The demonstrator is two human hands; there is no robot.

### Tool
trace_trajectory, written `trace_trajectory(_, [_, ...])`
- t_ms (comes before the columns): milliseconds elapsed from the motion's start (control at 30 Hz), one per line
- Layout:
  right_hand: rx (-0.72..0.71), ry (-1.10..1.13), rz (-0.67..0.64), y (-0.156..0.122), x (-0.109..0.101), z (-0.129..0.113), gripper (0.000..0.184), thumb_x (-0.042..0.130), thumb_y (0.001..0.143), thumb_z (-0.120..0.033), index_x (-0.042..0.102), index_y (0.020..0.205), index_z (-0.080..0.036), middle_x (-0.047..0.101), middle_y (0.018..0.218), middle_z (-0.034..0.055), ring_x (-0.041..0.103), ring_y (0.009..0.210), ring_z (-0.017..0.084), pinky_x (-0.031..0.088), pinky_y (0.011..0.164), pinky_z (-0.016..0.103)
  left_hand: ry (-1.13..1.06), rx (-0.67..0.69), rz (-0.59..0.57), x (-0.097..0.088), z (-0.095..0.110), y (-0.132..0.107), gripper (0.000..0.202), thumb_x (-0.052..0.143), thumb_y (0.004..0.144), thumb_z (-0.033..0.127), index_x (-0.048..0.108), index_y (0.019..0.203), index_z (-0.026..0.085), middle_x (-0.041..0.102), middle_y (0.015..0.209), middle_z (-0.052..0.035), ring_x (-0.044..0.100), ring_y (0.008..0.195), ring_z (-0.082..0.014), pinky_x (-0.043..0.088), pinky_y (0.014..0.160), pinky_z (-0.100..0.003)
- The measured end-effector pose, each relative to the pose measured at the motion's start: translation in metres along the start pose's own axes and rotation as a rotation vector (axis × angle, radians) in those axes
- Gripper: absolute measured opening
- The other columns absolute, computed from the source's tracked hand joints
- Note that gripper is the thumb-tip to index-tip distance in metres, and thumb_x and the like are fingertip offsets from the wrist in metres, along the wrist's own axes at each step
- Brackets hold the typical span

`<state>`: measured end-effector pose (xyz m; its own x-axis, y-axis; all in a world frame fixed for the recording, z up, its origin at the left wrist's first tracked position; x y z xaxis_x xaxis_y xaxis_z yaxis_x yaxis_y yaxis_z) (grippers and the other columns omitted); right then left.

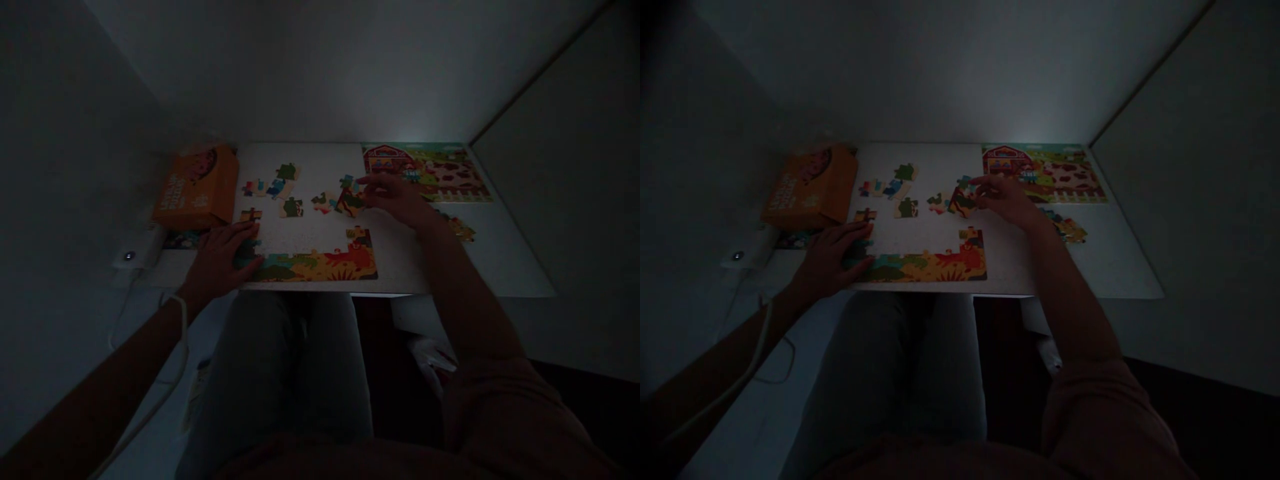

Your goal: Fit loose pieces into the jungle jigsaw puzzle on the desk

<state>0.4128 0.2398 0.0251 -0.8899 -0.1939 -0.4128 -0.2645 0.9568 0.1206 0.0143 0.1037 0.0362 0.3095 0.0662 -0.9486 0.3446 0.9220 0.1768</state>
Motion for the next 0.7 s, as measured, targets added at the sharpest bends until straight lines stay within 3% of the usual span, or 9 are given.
trace_trajectory(200, [-0.002,0.022,-0.102,-0.004,0.022,-0.007,0.045,0.103,0.077,-0.064,0.082,0.098,-0.03,0.082,0.1,0.0059,0.079,0.102,0.029,0.072,0.092,0.045,0.013,0.003,-0.002,-0.001,0.0,0.0,0.071,0.059,0.107,0.067,0.059,0.171,0.035,0.066,0.175,-0.0112,0.062,0.156,-0.0447,0.046,0.13,-0.068])
trace_trajectory(300, [-0.022,-0.011,-0.122,-0.003,0.023,-0.009,0.047,0.103,0.079,-0.064,0.076,0.094,-0.028,0.078,0.094,0.0047,0.076,0.098,0.027,0.069,0.088,0.042,0.018,0.0,0.001,-0.002,0.0,0.001,0.071,0.06,0.107,0.066,0.058,0.171,0.036,0.066,0.174,-0.0112,0.062,0.156,-0.0453,0.045,0.131,-0.07])
trace_trajectory(433, [-0.054,-0.009,-0.077,-0.002,0.012,-0.012,0.05,0.098,0.085,-0.063,0.077,0.116,-0.03,0.079,0.106,0.0055,0.075,0.102,0.027,0.07,0.094,0.045,0.01,0.003,0.0,-0.002,0.001,0.001,0.071,0.061,0.108,0.063,0.057,0.173,0.037,0.066,0.175,-0.0122,0.061,0.157,-0.0464,0.044,0.132,-0.073])
trace_trajectory(567, [-0.022,-0.037,-0.02,-0.004,0.005,-0.016,0.077,0.094,0.087,-0.059,0.07,0.157,-0.037,0.081,0.122,0.0053,0.078,0.111,0.028,0.072,0.101,0.049,0.005,0.003,0.005,-0.002,0.002,0.0,0.069,0.06,0.109,0.063,0.058,0.172,0.037,0.065,0.175,-0.0126,0.061,0.158,-0.0461,0.045,0.131,-0.072])
trace_trajectory(633, [-0.029,-0.046,-0.031,-0.004,0.007,-0.018,0.071,0.09,0.09,-0.058,0.073,0.155,-0.036,0.082,0.13,0.0063,0.078,0.116,0.029,0.072,0.105,0.05,0.006,0.003,0.007,-0.002,0.001,0.0,0.067,0.06,0.109,0.063,0.058,0.171,0.037,0.065,0.176,-0.0121,0.061,0.159,-0.0453,0.045,0.131,-0.071])
trace_trajectory(700, [-0.049,-0.033,-0.043,-0.003,0.009,-0.018,0.054,0.089,0.092,-0.058,0.08,0.139,-0.033,0.083,0.132,0.0075,0.079,0.118,0.029,0.072,0.106,0.05,0.005,0.005,0.009,-0.002,0.001,0.0,0.067,0.06,0.109,0.063,0.058,0.171,0.036,0.065,0.176,-0.012,0.061,0.159,-0.0447,0.045,0.132,-0.07])
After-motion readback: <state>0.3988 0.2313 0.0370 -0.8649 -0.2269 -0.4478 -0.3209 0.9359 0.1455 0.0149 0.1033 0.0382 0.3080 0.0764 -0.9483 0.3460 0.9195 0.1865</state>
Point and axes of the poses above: each hand's wrist, its own y-axis towards the middle knuckle, its own x-axis out of the palm, z = x × y, the point moved 10 cm from there along y, towards the middle knuckle
